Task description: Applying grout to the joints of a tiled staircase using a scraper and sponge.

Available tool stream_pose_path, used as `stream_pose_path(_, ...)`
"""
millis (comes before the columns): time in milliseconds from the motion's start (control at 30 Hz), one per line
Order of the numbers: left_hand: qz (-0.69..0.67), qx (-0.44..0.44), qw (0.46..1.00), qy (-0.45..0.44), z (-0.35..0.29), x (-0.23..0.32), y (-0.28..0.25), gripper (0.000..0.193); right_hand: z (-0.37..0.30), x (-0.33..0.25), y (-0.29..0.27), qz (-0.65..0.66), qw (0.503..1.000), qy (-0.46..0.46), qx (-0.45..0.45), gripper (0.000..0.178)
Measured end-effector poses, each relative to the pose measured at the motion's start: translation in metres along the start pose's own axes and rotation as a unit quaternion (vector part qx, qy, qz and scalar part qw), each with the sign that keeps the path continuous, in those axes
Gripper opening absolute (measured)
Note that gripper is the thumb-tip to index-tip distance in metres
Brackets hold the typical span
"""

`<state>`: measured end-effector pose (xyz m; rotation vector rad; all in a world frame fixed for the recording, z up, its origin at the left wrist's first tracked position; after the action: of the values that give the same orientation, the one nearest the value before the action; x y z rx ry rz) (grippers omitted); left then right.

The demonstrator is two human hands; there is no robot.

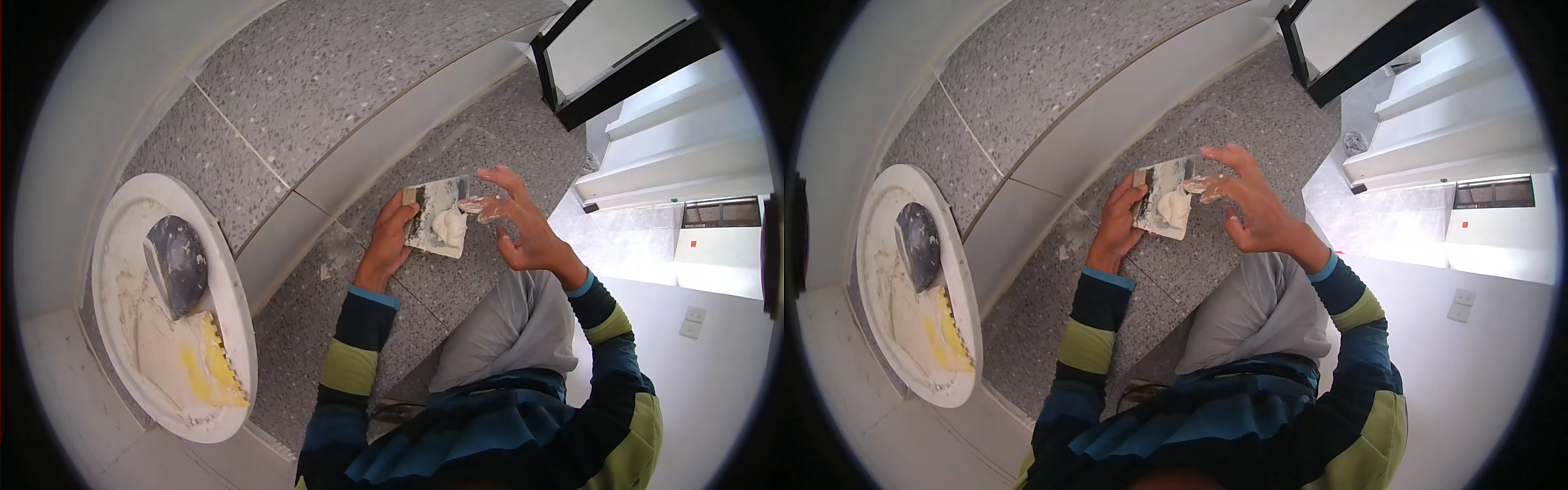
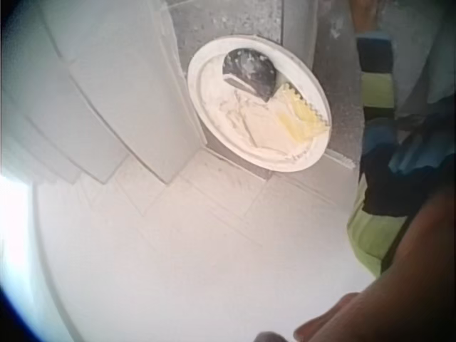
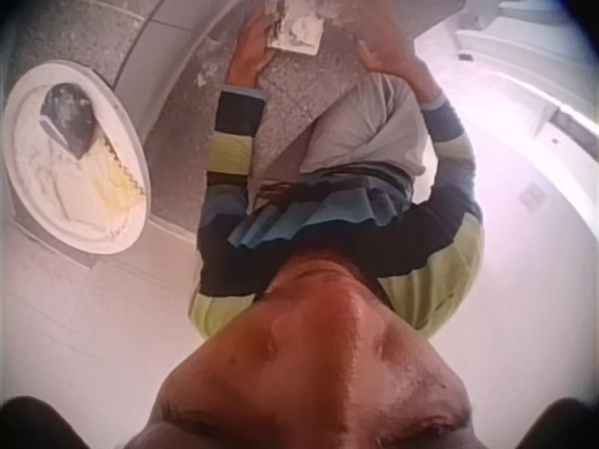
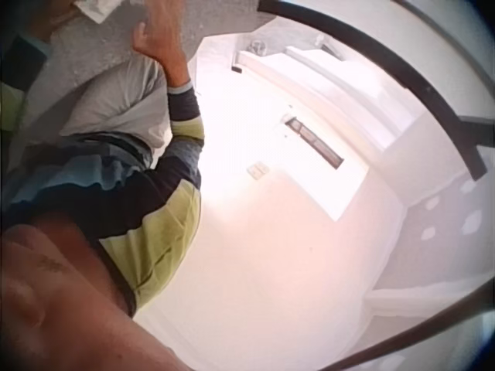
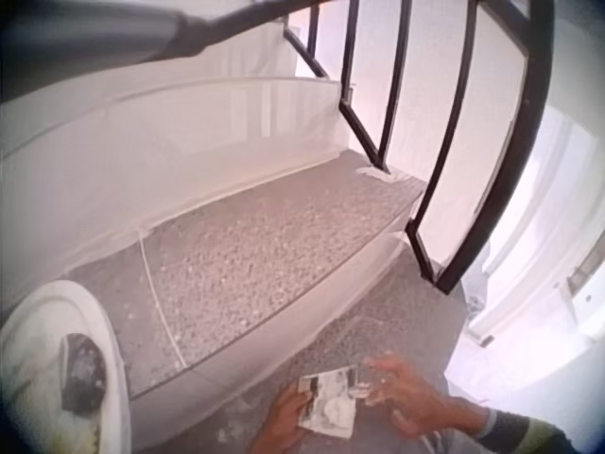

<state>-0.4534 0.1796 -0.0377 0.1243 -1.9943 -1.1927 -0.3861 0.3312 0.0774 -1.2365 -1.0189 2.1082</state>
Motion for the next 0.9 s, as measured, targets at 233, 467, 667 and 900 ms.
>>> stream_pose_path(233, -0.001, 0.013, 1.0, 0.0, 0.001, -0.001, -0.001, 0.036, -0.009, -0.001, 0.007, 0.1, 0.994, 0.028, -0.022, 0.044)
stream_pose_path(467, 0.02, 0.021, 1.0, 0.0, 0.0, 0.001, -0.003, 0.033, -0.004, -0.009, 0.013, -0.166, 0.981, -0.08, -0.055, 0.057)
stream_pose_path(667, 0.015, -0.019, 1.0, -0.008, 0.0, 0.003, -0.005, 0.035, 0.002, -0.008, -0.002, -0.017, 0.999, 0.003, 0.034, 0.058)
stream_pose_path(900, 0.001, 0.057, 0.998, 0.013, 0.0, 0.007, -0.012, 0.041, -0.001, 0.051, 0.011, 0.38, 0.92, 0.069, 0.065, 0.023)
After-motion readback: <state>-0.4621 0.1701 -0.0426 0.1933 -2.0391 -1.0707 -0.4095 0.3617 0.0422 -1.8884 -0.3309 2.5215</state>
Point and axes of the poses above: each hand's wrist, its own z-axis towards the middle knuckle, its own y-axis out of the palm, x = y × z, the point moved 5 cm from there along z, towards the middle knuckle, and after that the axes turned 3 degrees about -z, right-handed, at the moved point
